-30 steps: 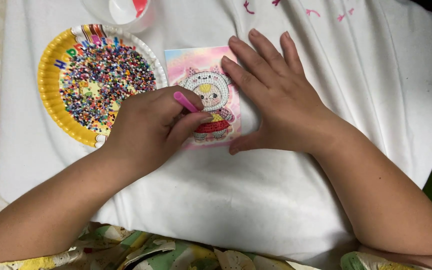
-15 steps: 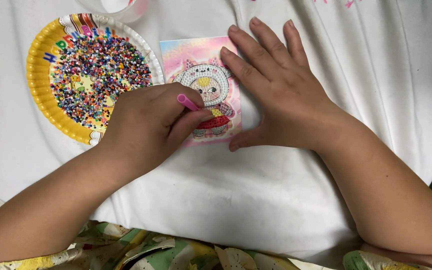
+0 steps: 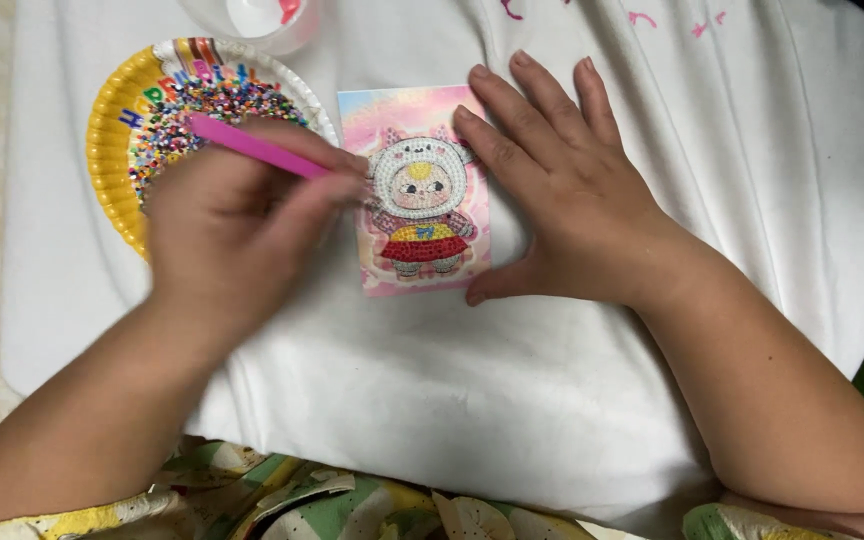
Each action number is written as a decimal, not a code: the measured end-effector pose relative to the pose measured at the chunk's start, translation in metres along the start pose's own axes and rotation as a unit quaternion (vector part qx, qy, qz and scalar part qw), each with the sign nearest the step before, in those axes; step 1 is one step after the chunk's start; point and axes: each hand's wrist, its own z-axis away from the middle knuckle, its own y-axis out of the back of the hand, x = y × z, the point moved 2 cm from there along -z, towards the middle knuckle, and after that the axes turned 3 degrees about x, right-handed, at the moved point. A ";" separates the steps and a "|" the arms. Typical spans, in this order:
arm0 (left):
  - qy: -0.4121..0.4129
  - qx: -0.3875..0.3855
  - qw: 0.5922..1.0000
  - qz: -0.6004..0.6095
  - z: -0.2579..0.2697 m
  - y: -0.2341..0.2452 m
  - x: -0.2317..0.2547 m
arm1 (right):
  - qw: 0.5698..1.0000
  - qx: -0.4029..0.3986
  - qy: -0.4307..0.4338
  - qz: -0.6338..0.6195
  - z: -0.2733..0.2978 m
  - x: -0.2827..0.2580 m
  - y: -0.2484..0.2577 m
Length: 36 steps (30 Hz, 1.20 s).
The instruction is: The person is performing diamond painting, picking up small colorful beads from a tray using a specialized pen and placing them onto a sticky canvas with a printed design.
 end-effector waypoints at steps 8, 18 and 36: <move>0.126 0.155 0.971 0.129 0.018 0.089 -0.027 | 1.000 0.007 0.009 -0.003 -0.002 -0.004 0.000; 0.264 -0.267 0.926 -0.043 0.000 0.071 -0.039 | 1.000 -0.014 -0.011 0.013 -0.005 -0.007 -0.003; 0.233 -0.171 0.957 0.020 -0.003 0.072 -0.046 | 0.999 -0.013 0.004 0.037 -0.007 -0.009 -0.004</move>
